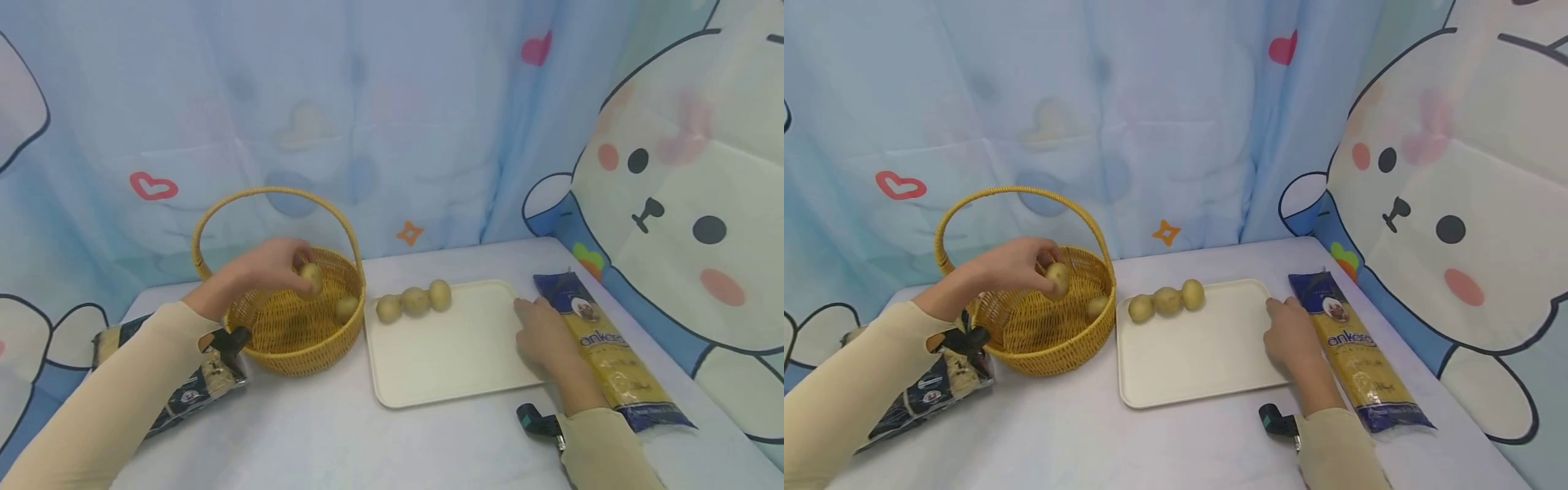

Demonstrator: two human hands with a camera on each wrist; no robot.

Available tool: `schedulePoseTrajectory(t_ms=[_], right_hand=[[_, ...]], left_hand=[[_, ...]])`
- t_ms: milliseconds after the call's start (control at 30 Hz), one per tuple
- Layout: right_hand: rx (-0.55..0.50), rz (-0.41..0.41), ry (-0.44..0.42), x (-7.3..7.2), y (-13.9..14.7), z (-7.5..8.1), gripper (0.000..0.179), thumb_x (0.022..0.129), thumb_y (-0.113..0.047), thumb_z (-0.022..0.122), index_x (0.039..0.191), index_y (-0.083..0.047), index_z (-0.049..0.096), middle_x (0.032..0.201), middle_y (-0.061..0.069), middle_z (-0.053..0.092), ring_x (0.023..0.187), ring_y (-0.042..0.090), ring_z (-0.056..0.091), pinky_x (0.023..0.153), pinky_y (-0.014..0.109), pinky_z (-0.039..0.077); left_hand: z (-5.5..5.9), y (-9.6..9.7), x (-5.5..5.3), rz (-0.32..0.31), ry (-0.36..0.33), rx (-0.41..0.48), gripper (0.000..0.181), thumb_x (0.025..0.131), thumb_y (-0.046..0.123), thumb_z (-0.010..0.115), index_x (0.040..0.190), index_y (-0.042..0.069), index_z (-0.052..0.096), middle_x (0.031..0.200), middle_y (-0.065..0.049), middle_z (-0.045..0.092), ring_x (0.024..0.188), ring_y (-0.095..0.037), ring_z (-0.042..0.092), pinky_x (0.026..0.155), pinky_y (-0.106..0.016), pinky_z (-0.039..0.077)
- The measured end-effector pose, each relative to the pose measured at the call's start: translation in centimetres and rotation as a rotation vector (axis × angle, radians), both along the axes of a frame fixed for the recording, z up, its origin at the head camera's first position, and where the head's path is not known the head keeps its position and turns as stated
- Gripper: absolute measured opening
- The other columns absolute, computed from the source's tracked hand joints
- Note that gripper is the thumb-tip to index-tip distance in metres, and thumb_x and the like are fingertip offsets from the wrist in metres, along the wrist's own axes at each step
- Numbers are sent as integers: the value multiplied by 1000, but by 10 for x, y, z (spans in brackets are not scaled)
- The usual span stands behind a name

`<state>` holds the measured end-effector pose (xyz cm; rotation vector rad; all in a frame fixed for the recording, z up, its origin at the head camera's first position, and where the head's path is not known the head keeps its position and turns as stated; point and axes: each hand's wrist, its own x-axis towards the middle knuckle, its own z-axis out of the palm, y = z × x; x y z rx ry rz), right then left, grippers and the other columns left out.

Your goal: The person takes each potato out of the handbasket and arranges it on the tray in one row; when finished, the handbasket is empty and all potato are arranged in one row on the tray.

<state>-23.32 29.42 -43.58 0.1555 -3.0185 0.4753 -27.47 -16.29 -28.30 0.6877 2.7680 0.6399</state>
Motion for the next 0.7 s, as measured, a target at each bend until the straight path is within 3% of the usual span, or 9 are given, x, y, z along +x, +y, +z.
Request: schedulePoseTrajectory(t_ms=[300,567,700], right_hand=[[-34,-9,17,0,-7,0,61,81,7,49,140,13,39,131,40,41,121,55,40,103,62,30],[-38,-20,24,-3,-11,0,60,81,6,50,140,13,41,127,37,45,118,53,45,101,61,33],[-52,-41,23,-2,-13,3,60,82,6,51,140,12,40,127,37,45,118,52,45,102,61,33]], left_hand=[[8,31,7,-102,-37,-26,52,71,24,76,119,10,60,101,-5,64,83,-19,58,72,-35,50],[11,63,12,-238,-86,-26,40,73,20,73,110,12,60,88,-3,66,72,-15,57,65,-32,49],[11,83,12,-273,-83,-50,42,71,21,74,109,13,59,90,-2,67,74,-15,59,65,-32,49]])
